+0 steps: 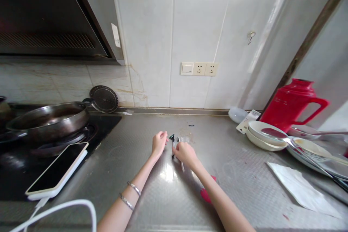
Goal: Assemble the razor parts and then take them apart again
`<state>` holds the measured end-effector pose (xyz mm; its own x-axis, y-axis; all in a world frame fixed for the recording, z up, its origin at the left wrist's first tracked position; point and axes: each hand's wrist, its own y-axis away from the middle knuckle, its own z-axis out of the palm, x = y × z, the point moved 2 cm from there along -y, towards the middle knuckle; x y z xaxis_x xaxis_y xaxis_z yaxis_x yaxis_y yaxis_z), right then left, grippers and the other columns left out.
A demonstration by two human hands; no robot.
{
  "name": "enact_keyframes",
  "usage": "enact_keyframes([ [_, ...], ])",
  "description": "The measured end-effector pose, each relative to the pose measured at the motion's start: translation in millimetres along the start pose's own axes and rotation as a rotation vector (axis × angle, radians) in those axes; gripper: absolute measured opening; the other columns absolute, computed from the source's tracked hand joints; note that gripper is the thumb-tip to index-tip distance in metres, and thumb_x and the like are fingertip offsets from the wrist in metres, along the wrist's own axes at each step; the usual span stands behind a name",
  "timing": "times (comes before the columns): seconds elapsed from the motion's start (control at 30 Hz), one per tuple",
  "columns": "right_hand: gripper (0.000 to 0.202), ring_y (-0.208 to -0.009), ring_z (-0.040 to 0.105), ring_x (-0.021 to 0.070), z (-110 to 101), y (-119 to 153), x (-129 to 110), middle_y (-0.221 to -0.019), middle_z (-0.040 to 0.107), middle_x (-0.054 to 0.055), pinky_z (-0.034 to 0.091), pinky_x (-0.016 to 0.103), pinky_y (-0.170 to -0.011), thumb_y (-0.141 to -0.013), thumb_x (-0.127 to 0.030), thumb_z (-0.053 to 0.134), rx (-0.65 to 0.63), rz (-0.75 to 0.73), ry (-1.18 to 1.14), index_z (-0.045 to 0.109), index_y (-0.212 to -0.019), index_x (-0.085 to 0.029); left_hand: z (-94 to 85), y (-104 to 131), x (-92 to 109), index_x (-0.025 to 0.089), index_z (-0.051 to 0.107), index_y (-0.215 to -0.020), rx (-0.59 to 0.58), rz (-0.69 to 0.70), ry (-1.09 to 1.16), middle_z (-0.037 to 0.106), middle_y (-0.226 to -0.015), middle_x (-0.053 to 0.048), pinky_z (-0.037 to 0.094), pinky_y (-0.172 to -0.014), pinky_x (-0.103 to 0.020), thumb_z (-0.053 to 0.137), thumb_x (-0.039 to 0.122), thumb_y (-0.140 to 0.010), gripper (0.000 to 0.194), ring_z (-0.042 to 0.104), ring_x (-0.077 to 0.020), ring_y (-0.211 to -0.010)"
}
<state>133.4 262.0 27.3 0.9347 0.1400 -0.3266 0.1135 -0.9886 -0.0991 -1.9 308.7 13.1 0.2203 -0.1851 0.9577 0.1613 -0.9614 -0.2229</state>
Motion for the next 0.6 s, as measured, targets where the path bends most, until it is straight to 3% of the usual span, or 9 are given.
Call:
enact_keyframes([
  [0.13,0.030,-0.073,0.064,0.0182,-18.6,-16.0,23.5,-0.077,0.069,0.010,0.036,0.021,-0.055,-0.081,-0.033,0.044,0.059,0.051,-0.069,0.069,-0.077,-0.017,-2.6,-0.8,3.4,0.016,0.057,-0.061,0.033,0.096,-0.095,0.053,-0.046,0.000,0.032,-0.047,-0.021,0.047,0.044,-0.076,0.033,0.048,-0.0122,-0.044],
  [0.33,0.030,-0.085,0.063,0.0174,-41.2,-62.2,90.2,-0.091,0.069,0.006,0.039,0.020,-0.063,-0.082,-0.028,0.043,0.156,0.113,-0.066,0.068,-0.095,-0.020,-4.6,-2.4,8.0,0.016,0.055,-0.059,0.036,0.119,-0.144,0.050,-0.044,0.002,0.034,-0.051,-0.022,0.046,0.043,-0.076,0.034,0.049,-0.0130,-0.047],
  [0.47,0.032,-0.091,0.061,0.0187,-42.8,-91.4,126.6,-0.100,0.067,0.008,0.041,0.021,-0.068,-0.082,-0.024,0.042,0.122,0.138,0.042,0.066,-0.104,-0.021,-5.2,-2.7,8.2,0.016,0.055,-0.059,0.035,0.124,-0.136,0.048,-0.043,0.002,0.034,-0.050,-0.022,0.046,0.044,-0.076,0.035,0.049,-0.0125,-0.046],
  [0.6,0.032,-0.097,0.058,0.0188,-37.5,-113.5,142.4,-0.106,0.064,0.008,0.042,0.021,-0.073,-0.082,-0.021,0.044,0.075,0.105,0.088,0.065,-0.106,-0.021,-5.2,-3.3,5.5,0.016,0.056,-0.059,0.045,0.134,-0.137,0.047,-0.043,0.002,0.033,-0.050,-0.022,0.047,0.046,-0.076,0.036,0.047,-0.0121,-0.045],
])
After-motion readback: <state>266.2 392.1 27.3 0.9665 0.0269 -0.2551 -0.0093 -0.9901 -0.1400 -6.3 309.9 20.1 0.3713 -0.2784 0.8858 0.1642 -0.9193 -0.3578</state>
